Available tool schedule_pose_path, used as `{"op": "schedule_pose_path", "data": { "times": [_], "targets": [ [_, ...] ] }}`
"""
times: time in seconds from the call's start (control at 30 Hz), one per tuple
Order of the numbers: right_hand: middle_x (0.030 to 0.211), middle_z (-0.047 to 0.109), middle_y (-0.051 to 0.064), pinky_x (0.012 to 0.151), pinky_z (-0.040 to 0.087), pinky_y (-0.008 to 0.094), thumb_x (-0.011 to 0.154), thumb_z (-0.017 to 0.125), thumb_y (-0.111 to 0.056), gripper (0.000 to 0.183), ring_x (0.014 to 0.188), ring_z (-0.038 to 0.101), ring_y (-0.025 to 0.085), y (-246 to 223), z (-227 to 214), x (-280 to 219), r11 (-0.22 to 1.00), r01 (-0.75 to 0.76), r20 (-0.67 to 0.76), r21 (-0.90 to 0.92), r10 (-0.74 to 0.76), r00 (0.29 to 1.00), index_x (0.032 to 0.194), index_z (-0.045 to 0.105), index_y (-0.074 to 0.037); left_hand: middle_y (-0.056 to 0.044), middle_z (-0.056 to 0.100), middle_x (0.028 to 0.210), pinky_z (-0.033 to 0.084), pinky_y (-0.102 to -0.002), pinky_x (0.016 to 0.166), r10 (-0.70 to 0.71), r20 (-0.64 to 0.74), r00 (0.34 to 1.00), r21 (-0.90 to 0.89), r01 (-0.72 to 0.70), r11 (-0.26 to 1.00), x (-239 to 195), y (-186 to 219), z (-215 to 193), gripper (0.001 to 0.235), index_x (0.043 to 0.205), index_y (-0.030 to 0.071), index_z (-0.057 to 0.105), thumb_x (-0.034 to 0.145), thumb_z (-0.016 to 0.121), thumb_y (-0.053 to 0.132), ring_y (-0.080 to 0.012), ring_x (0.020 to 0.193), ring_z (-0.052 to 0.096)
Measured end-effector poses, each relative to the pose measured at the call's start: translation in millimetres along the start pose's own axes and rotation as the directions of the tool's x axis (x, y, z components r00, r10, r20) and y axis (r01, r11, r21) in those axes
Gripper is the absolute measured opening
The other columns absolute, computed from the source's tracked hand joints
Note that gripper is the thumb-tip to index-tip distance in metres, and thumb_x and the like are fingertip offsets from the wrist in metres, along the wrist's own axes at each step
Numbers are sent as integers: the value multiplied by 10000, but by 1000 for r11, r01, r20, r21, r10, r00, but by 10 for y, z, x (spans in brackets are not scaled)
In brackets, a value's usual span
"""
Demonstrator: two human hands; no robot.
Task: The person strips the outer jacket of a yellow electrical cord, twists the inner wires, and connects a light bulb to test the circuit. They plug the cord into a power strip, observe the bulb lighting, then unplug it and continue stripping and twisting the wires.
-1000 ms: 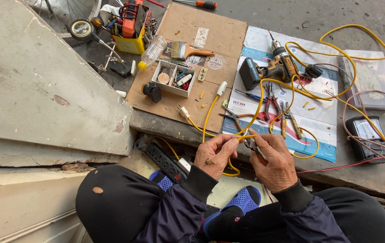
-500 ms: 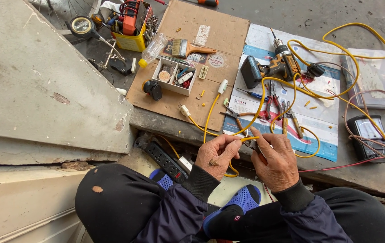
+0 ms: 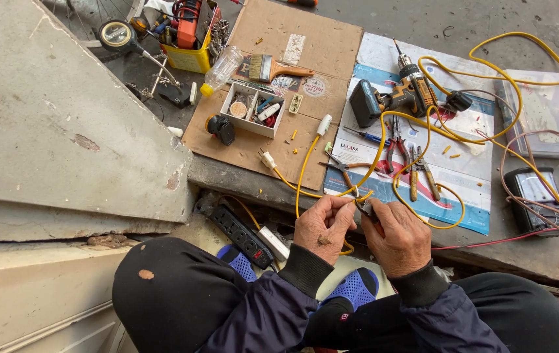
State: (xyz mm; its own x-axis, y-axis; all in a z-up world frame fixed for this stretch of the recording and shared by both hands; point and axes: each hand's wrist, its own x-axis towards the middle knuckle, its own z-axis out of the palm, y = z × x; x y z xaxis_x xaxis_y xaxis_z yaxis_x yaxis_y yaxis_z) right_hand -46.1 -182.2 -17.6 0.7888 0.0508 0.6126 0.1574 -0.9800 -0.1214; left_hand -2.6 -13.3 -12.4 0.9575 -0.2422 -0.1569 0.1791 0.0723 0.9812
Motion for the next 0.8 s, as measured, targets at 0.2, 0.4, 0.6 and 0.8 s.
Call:
{"op": "schedule_pose_path", "data": {
  "times": [0.2, 0.4, 0.6, 0.8],
  "targets": [
    [724, 602, 1, 648, 565, 337, 944, 919, -318, 191, 685, 690, 236, 165, 97, -74, 998, -66, 29, -10, 66, 997, 963, 768, -203, -46, 790, 718, 550, -236, 654, -31, -4, 1000, -24, 31, 999, 49, -102, 91, 198, 1108, 90, 837, 1078, 768, 274, -47, 628, 619],
    [467, 596, 41, 576, 527, 310, 908, 884, -265, 226, 509, 600, 221, -7, -112, 172, 701, -577, 438, 419, 401, 805, 725, 782, -180, -39, 758, 705, 501, -221, 591, -106, 26, 994, -142, 109, 984, 227, -428, 66, 237, 1145, 101, 842, 1089, 757, 314, -51, 593, 571],
    [601, 715, 153, 708, 533, 430, 1010, 844, -405, 376, 571, 702, 297, 788, 275, 226, 516, -851, 669, 101, 598, 442, 897, 839, -47, -92, 709, 664, 503, -224, 488, -158, -8, 987, -233, 152, 961, 217, -576, 9, 275, 1190, 72, 844, 1084, 765, 312, -105, 455, 572],
    [1488, 620, 291, 1005, 560, 576, 1028, 712, -488, 722, 1218, 687, 479, 1793, 611, -16, 747, -619, 452, -243, 652, 609, 1582, 631, -32, -124, 808, 940, 454, -186, 473, -210, 250, 945, -426, 303, 853, 133, -556, -16, 280, 1294, -14, 717, 1093, 686, 178, -49, 508, 533]
  ]
}}
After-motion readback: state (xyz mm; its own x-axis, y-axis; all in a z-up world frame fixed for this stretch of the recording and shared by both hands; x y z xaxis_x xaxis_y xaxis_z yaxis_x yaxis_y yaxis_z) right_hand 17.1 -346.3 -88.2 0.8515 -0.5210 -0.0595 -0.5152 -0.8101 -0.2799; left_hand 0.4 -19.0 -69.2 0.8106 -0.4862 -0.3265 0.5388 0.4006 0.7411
